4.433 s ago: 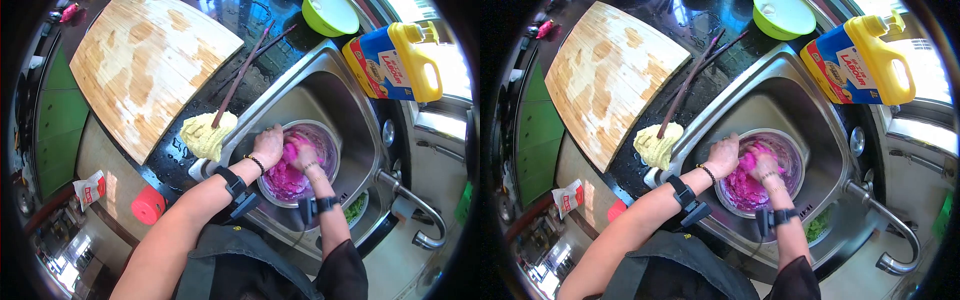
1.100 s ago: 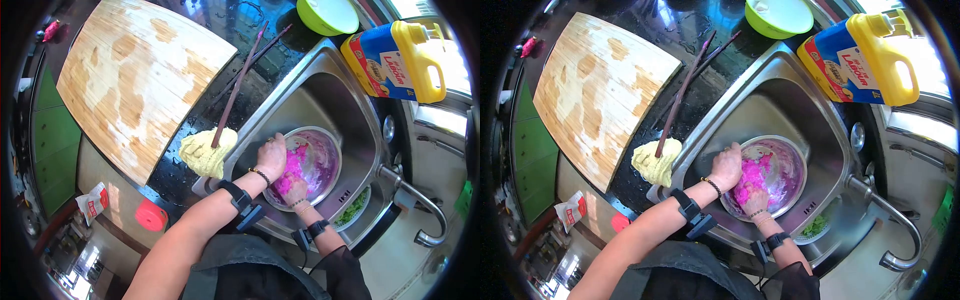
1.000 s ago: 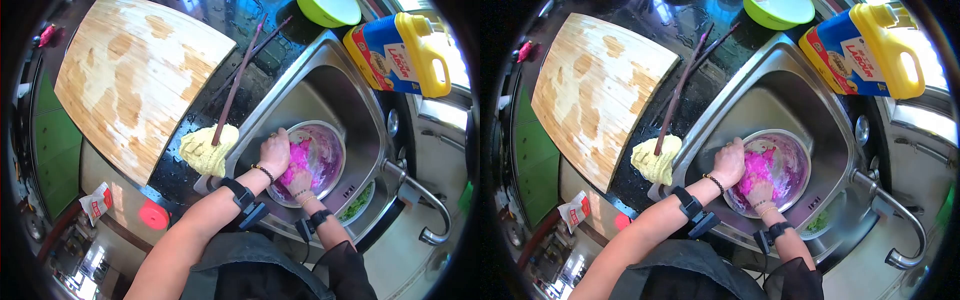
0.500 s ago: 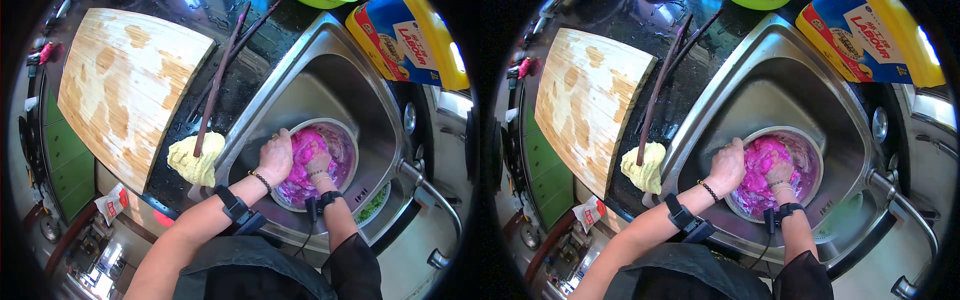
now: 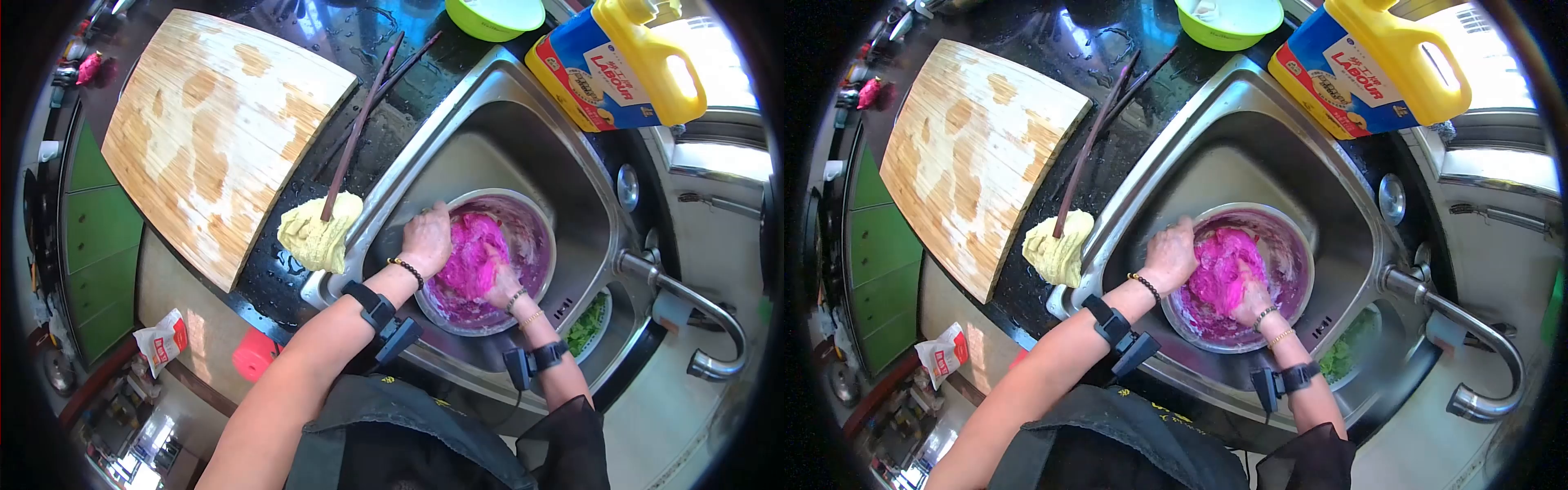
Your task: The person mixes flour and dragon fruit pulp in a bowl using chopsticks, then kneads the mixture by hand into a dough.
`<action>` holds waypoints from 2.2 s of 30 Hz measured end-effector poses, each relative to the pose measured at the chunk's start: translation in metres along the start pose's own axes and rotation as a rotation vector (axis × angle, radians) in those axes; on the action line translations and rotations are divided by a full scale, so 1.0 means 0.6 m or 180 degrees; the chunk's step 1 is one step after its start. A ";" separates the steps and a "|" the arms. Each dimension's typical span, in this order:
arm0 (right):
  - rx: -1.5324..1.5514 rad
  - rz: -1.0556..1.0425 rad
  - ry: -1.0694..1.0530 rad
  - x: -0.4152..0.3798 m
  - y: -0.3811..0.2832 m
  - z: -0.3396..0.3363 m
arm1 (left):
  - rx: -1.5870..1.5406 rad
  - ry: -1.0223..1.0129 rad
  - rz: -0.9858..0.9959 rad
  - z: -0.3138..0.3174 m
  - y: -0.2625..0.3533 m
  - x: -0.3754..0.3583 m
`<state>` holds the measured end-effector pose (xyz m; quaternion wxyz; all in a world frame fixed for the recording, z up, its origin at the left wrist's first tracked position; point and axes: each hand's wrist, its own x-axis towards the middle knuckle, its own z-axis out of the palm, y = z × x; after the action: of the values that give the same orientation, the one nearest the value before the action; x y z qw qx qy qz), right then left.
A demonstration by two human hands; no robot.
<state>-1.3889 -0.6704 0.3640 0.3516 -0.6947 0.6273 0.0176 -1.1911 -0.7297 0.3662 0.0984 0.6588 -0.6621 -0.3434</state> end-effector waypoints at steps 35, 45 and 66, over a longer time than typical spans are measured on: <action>-0.0998 0.0374 -0.0415 -0.035 -0.014 0.072 | -0.0200 -0.0191 -0.0005 0.011 0.010 -0.008; -0.1429 0.0682 -0.0788 0.061 -0.064 0.093 | -0.0096 -0.0330 -0.0093 0.001 0.019 -0.009; -0.0526 -0.0171 -0.0557 -0.033 -0.012 0.044 | -0.0168 -0.0148 0.0030 -0.001 0.018 -0.011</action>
<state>-1.3757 -0.6403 0.3570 0.3469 -0.7336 0.5718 0.1204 -1.1987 -0.7248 0.3748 0.1019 0.6448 -0.6580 -0.3754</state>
